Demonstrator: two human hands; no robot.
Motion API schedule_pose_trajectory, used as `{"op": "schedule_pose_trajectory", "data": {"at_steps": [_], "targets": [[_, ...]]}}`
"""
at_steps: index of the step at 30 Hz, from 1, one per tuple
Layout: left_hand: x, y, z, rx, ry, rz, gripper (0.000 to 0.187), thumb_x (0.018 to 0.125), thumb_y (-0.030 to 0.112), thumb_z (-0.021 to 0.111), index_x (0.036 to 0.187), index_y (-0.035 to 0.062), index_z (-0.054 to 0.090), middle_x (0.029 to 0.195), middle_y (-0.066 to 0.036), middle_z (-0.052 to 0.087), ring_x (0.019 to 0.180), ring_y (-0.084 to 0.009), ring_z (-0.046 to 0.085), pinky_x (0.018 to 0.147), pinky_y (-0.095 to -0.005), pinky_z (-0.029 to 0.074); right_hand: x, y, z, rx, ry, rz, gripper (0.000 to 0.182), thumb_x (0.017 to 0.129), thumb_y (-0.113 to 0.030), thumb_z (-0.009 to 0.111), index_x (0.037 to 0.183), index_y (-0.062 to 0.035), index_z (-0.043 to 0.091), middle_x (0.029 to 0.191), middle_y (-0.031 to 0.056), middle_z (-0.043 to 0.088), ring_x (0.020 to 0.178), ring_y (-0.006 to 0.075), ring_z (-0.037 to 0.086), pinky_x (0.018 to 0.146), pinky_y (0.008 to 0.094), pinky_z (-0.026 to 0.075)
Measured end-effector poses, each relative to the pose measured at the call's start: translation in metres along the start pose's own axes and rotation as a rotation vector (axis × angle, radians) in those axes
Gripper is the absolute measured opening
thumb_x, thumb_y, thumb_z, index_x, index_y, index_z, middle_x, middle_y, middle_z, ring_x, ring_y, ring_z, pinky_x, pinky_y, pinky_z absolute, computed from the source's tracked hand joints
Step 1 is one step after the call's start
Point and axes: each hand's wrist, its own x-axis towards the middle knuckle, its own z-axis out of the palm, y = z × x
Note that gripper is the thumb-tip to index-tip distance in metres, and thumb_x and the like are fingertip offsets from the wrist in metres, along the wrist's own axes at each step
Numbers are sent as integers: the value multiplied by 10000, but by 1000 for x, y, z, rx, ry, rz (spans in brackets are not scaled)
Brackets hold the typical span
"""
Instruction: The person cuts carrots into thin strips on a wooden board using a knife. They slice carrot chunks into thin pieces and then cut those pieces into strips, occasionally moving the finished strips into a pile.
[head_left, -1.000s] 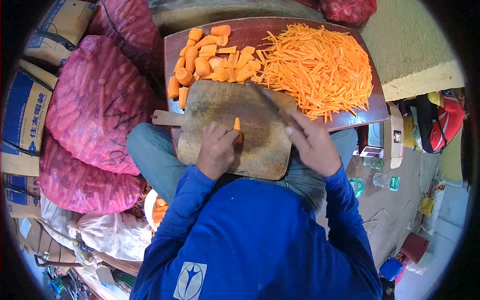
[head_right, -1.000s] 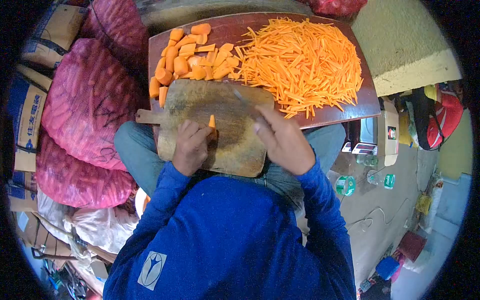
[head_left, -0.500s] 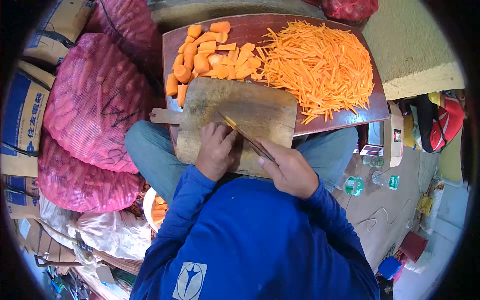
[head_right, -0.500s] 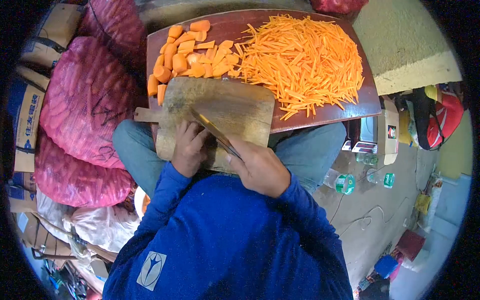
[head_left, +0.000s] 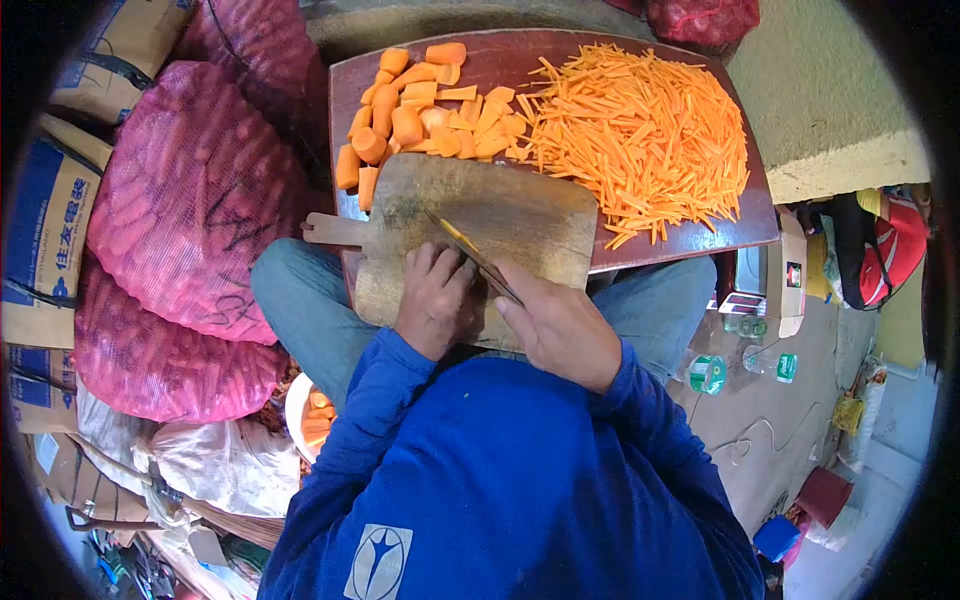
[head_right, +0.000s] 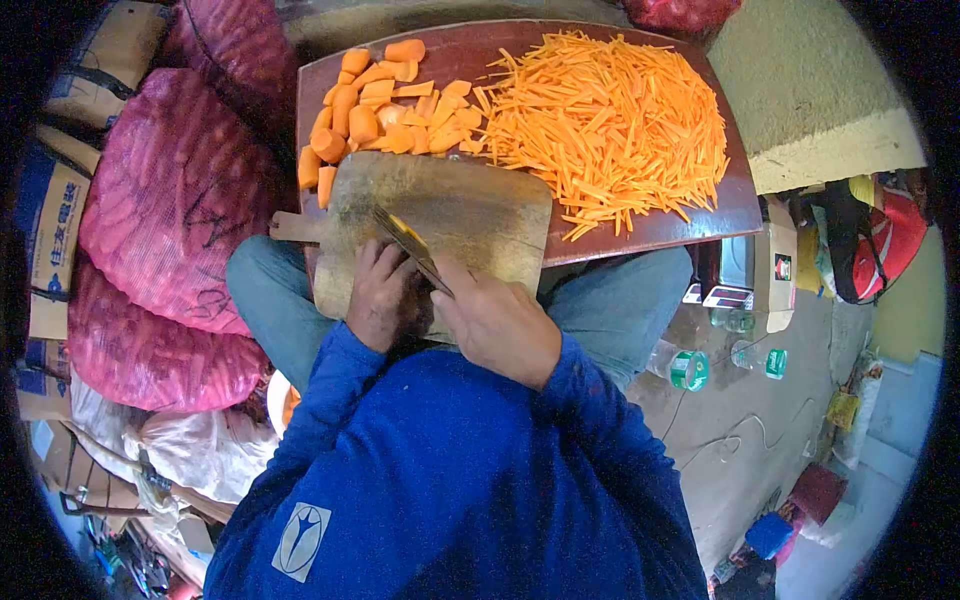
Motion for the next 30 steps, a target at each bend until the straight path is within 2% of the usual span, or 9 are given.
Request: {"op": "schedule_pose_trajectory", "data": {"at_steps": [3, 7, 9, 16, 22, 25, 27, 28, 30], "targets": [[0, -1, 3, -3, 85, 19, 408, 731, 58, 768, 1130, -9, 717, 1109, -157, 642, 1067, -370, 591, 908, -495, 472, -22, -4, -4, 12, 51, -8, 411, 1068, -202, 592, 1425, -39, 468, 1018, 334, 717, 930, 552, 693, 795, 627, 553], [-2, 1, -1, -2, 34, -11, 400, 728, 52, 769, 1120, -13, 720, 1095, -159, 640, 1038, -371, 590, 896, -498, 476, -31, -10, 0, 11, 8, 79, 416, 1068, -200, 591, 1429, -34, 467, 1027, 336, 716, 940, 554, 691, 796, 629, 551], [1, 3, 1, -6, 51, 0, 399, 726, 51, 771, 1117, -14, 721, 1090, -160, 638, 1029, -372, 589, 892, -498, 477, -12, -5, 8, 23, 2, 60, 489, 1062, -211, 604, 1491, -37, 449, 1030, 335, 718, 937, 554, 696, 798, 622, 559], [0, 5, -1, 12, 59, -29, 362, 701, 44, 757, 1055, -13, 712, 1065, -162, 630, 1006, -380, 579, 876, -494, 481, -27, -9, 4, 1, 14, 20, 449, 1066, -202, 598, 1455, -37, 448, 1027, 341, 713, 931, 556, 692, 782, 631, 549], [-4, 5, 3, 7, 72, -22, 345, 701, 43, 759, 1040, -7, 714, 1054, -162, 628, 1001, -377, 572, 882, -490, 478, -11, -7, 10, -9, 0, 59, 494, 1070, -217, 597, 1502, -30, 448, 1078, 338, 713, 953, 551, 700, 801, 616, 560], [-2, 5, 2, 9, 73, -26, 353, 697, 52, 756, 1044, -4, 719, 1063, -161, 633, 1002, -377, 571, 886, -488, 478, -23, -10, 7, 18, 69, -30, 465, 1070, -204, 597, 1477, -24, 464, 1070, 337, 714, 949, 558, 694, 796, 621, 554], [-2, 5, 0, 12, 81, -29, 356, 694, 57, 755, 1044, -2, 721, 1066, -160, 635, 1001, -377, 572, 887, -489, 478, -34, -14, 4, 33, 21, 90, 463, 1052, -130, 604, 1488, -13, 500, 1100, 307, 706, 1005, 537, 688, 839, 549, 569], [-2, 4, -2, 19, 61, -31, 354, 690, 59, 752, 1037, -3, 720, 1062, -158, 633, 997, -376, 571, 888, -489, 476, -30, -12, 7, 32, 14, 91, 463, 1052, -130, 604, 1488, -13, 500, 1100, 307, 706, 1005, 537, 688, 839, 549, 569], [-3, 6, -1, 23, 41, -26, 352, 686, 61, 749, 1031, -5, 720, 1058, -157, 632, 993, -375, 571, 889, -489, 475, -18, -5, 12, 40, 51, 3, 439, 1070, -190, 593, 1452, -11, 474, 1051, 342, 711, 946, 564, 687, 793, 620, 548]]}}
